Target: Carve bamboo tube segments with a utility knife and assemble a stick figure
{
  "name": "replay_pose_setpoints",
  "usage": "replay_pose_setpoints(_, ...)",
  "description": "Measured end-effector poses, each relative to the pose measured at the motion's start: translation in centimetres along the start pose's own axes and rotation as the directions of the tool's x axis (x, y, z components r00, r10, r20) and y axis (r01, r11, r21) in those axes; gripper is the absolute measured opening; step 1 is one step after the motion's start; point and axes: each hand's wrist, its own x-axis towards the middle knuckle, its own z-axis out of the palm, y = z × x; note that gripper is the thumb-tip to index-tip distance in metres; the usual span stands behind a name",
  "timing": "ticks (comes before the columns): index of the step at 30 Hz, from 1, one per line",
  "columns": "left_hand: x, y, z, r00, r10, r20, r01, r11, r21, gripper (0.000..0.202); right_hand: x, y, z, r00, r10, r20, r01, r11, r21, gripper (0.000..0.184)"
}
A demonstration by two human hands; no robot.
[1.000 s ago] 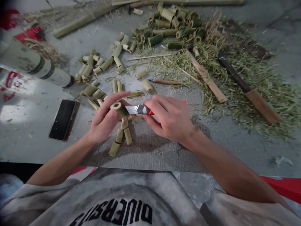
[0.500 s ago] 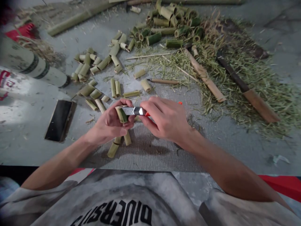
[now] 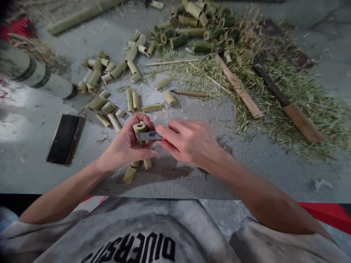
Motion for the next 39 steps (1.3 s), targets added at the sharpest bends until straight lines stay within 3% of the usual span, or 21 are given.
replay_pose_setpoints(5,0.1,-0.1,0.0,1.0,0.014,-0.02,-0.012,0.997,0.071,0.063,0.0,-0.2,0.1,0.998,0.012,0.067,-0.013,1.0,0.012,0.031)
replay_pose_setpoints(10,0.5,-0.3,0.0,0.994,0.109,-0.033,-0.104,0.988,0.113,0.061,0.1,-0.5,0.1,0.994,0.015,0.109,-0.017,1.0,0.015,0.026)
replay_pose_setpoints(16,0.5,-0.6,-0.4,0.987,0.157,-0.03,-0.15,0.975,0.166,0.049,0.2,-0.7,-0.2,0.991,0.022,0.13,-0.021,1.0,-0.009,0.023)
replay_pose_setpoints(32,0.2,-0.3,-0.5,0.994,0.103,-0.044,-0.089,0.963,0.253,0.051,0.2,-0.6,-0.6,0.986,-0.006,0.169,0.006,1.0,0.0,0.027)
replay_pose_setpoints(35,0.1,-0.4,-0.7,0.994,0.1,-0.034,-0.089,0.966,0.244,0.05,0.2,-0.5,-0.8,0.986,0.025,0.163,-0.035,0.998,0.059,0.022)
replay_pose_setpoints(37,0.2,-0.5,-0.8,0.991,0.128,-0.026,-0.12,0.974,0.191,0.051,0.3,-0.4,-1.0,0.986,0.105,0.133,-0.13,0.971,0.201,0.016)
replay_pose_setpoints(39,0.4,-0.6,-0.8,0.982,0.186,-0.026,-0.181,0.976,0.123,0.052,0.6,-0.4,-1.3,0.96,0.266,0.088,-0.273,0.824,0.496,0.011)
